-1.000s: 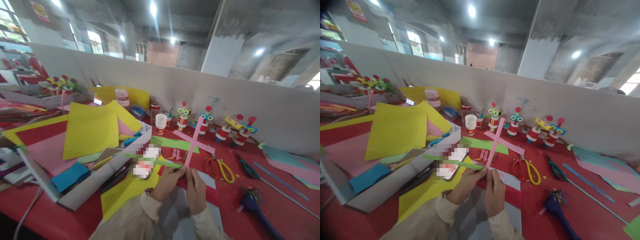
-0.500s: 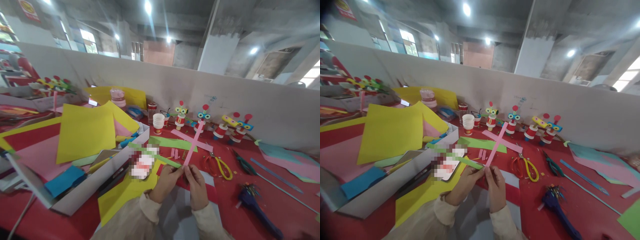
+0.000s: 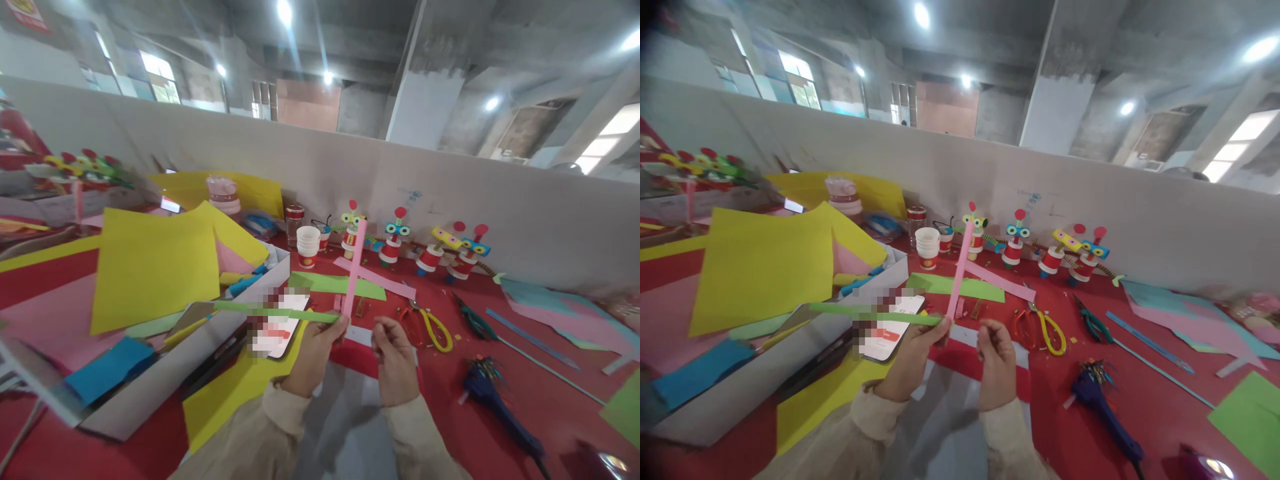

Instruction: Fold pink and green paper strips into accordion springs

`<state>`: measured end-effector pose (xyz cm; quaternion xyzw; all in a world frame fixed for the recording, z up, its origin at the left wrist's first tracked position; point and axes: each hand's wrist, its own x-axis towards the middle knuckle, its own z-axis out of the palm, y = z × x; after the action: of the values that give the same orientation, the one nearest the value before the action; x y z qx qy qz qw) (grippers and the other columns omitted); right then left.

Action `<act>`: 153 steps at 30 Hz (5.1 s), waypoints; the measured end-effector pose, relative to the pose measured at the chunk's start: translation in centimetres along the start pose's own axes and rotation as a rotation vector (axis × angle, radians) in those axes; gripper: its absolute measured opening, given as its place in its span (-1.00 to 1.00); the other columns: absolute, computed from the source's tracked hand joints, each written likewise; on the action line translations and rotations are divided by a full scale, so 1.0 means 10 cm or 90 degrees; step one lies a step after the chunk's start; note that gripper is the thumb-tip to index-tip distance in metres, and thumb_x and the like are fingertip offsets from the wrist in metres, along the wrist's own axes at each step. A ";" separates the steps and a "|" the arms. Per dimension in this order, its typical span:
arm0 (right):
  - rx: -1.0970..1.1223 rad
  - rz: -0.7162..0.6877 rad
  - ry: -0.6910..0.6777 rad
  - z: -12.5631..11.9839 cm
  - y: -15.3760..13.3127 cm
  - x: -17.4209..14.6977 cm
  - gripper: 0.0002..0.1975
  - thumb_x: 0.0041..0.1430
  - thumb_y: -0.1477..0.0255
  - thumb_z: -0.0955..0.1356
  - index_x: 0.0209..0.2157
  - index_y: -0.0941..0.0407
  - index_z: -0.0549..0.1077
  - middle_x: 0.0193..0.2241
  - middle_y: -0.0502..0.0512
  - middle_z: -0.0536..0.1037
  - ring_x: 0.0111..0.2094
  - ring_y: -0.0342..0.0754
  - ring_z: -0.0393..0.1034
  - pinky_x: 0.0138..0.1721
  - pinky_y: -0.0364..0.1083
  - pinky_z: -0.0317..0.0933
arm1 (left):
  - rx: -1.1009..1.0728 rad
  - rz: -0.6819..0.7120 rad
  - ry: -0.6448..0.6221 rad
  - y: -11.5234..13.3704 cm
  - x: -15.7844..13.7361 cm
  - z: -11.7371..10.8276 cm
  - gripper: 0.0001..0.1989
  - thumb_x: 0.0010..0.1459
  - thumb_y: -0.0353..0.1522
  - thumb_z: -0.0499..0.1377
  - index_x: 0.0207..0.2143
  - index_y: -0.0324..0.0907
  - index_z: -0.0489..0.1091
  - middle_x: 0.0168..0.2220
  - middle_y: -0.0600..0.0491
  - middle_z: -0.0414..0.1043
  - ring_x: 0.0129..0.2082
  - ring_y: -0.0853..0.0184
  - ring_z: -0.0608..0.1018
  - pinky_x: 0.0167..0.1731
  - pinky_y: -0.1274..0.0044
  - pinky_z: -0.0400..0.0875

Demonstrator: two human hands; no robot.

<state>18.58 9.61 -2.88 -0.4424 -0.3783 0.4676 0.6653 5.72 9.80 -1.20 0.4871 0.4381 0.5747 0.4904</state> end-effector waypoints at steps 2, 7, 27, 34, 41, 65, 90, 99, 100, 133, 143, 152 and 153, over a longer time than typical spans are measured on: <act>-0.037 -0.019 -0.112 0.05 -0.01 -0.04 -0.71 -0.07 0.26 0.41 -0.32 0.12 0.41 -0.52 -0.04 0.42 -0.54 -0.18 0.26 -0.53 -0.19 0.17 | 0.019 -0.028 -0.011 -0.04 0.01 0.02 -0.58 -0.01 -0.09 0.14 -0.70 -0.20 0.21 -0.69 0.16 0.13 -0.60 0.43 0.22 -0.52 0.55 0.13; -0.094 -0.041 -0.174 0.12 0.00 -0.10 -0.79 -0.04 0.30 0.39 -0.38 0.15 0.44 -0.57 -0.01 0.45 -0.52 -0.12 0.33 -0.47 -0.13 0.24 | -0.015 -0.090 -0.040 -0.09 0.04 0.07 -0.58 -0.10 -0.09 0.19 -0.72 -0.21 0.19 -0.71 0.18 0.11 -0.63 0.46 0.20 -0.58 0.56 0.08; -0.232 -0.115 -0.103 0.04 0.03 -0.07 -0.79 0.04 0.30 0.33 -0.37 0.14 0.51 -0.46 0.08 0.53 -0.42 -0.06 0.39 -0.35 -0.09 0.30 | -0.263 -0.107 -0.064 -0.04 0.04 0.08 -0.84 -0.11 -0.38 0.29 -0.41 -0.26 0.45 -0.49 0.06 0.44 -0.43 0.40 0.45 -0.32 0.54 0.34; -0.264 -0.118 -0.073 0.01 0.03 -0.07 -0.79 0.02 0.32 0.34 -0.36 0.13 0.53 -0.49 0.07 0.55 -0.46 -0.06 0.40 -0.39 -0.12 0.29 | -0.263 -0.081 -0.058 -0.09 0.04 0.09 -0.87 -0.11 -0.43 0.28 -0.41 -0.24 0.50 -0.45 0.04 0.47 -0.39 0.37 0.47 -0.30 0.54 0.33; -0.187 -0.064 -0.084 0.02 0.06 -0.07 -0.84 -0.02 0.35 0.37 -0.40 0.13 0.52 -0.53 0.03 0.53 -0.50 -0.09 0.38 -0.42 -0.11 0.28 | -0.247 -0.091 -0.044 -0.11 0.05 0.08 -0.91 -0.14 -0.42 0.29 -0.49 -0.26 0.49 -0.51 0.04 0.46 -0.45 0.38 0.45 -0.33 0.52 0.34; 0.056 0.059 -0.073 0.02 0.07 0.00 -0.89 -0.09 0.40 0.43 -0.45 0.13 0.53 -0.60 -0.04 0.50 -0.56 -0.18 0.33 -0.50 -0.18 0.23 | -0.280 -0.143 -0.104 -0.03 0.04 0.06 -0.89 -0.15 -0.44 0.29 -0.46 -0.24 0.47 -0.50 0.04 0.46 -0.44 0.34 0.49 -0.33 0.48 0.36; -0.027 0.039 -0.070 0.05 0.09 0.00 -0.84 -0.16 0.37 0.45 -0.50 0.14 0.46 -0.64 -0.04 0.49 -0.63 -0.15 0.35 -0.57 -0.16 0.26 | -0.214 -0.136 -0.133 -0.11 0.06 0.03 -0.85 -0.17 -0.40 0.31 -0.50 -0.24 0.40 -0.56 0.10 0.40 -0.55 0.44 0.43 -0.44 0.57 0.31; -0.074 0.028 -0.085 0.03 0.03 -0.02 -0.86 -0.15 0.42 0.44 -0.45 0.13 0.51 -0.60 -0.02 0.52 -0.59 -0.12 0.38 -0.50 -0.13 0.30 | -0.194 -0.160 -0.115 -0.19 0.11 -0.01 -0.76 -0.16 -0.37 0.32 -0.39 -0.25 0.39 -0.50 0.08 0.43 -0.52 0.43 0.46 -0.40 0.53 0.37; -0.089 0.017 -0.083 0.04 0.01 -0.03 -0.86 -0.13 0.42 0.42 -0.43 0.14 0.52 -0.59 -0.01 0.53 -0.58 -0.11 0.38 -0.48 -0.11 0.31 | -0.196 -0.158 -0.118 -0.19 0.11 -0.01 -0.76 -0.14 -0.36 0.32 -0.39 -0.25 0.39 -0.49 0.07 0.43 -0.52 0.42 0.46 -0.39 0.53 0.38; -0.033 0.082 -0.080 0.03 -0.05 0.03 -0.79 -0.18 0.32 0.47 -0.52 0.15 0.46 -0.64 -0.04 0.48 -0.58 -0.15 0.33 -0.53 -0.16 0.25 | -0.214 -0.231 -0.145 -0.03 0.04 0.05 -0.82 -0.14 -0.32 0.30 -0.50 -0.27 0.47 -0.53 0.01 0.45 -0.48 0.39 0.46 -0.37 0.54 0.31; -0.151 -0.060 0.073 -0.06 -0.01 0.02 -0.71 0.03 0.19 0.34 -0.45 0.15 0.47 -0.62 -0.02 0.42 -0.65 -0.19 0.23 -0.61 -0.19 0.12 | -0.274 -0.158 -0.035 -0.17 0.08 0.04 -0.83 -0.11 -0.33 0.29 -0.48 -0.23 0.39 -0.54 0.12 0.34 -0.53 0.47 0.35 -0.46 0.60 0.23; -0.207 -0.069 -0.117 0.07 0.04 -0.08 -0.79 -0.04 0.39 0.39 -0.30 0.13 0.47 -0.43 0.06 0.54 -0.42 -0.07 0.41 -0.35 -0.09 0.30 | -0.343 -0.157 -0.044 -0.16 0.02 0.10 -0.90 -0.09 -0.38 0.26 -0.46 -0.19 0.41 -0.48 0.13 0.37 -0.45 0.44 0.39 -0.37 0.59 0.27; -0.214 -0.076 -0.112 0.07 0.05 -0.08 -0.82 -0.04 0.39 0.38 -0.33 0.13 0.48 -0.44 0.05 0.54 -0.42 -0.06 0.42 -0.34 -0.09 0.30 | -0.343 -0.163 -0.043 -0.15 0.02 0.11 -0.90 -0.09 -0.37 0.26 -0.47 -0.20 0.41 -0.49 0.12 0.36 -0.46 0.44 0.38 -0.39 0.59 0.27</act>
<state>17.51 9.07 -3.23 -0.4813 -0.5332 0.3946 0.5729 7.02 10.20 -2.46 0.2990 0.3114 0.5871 0.6848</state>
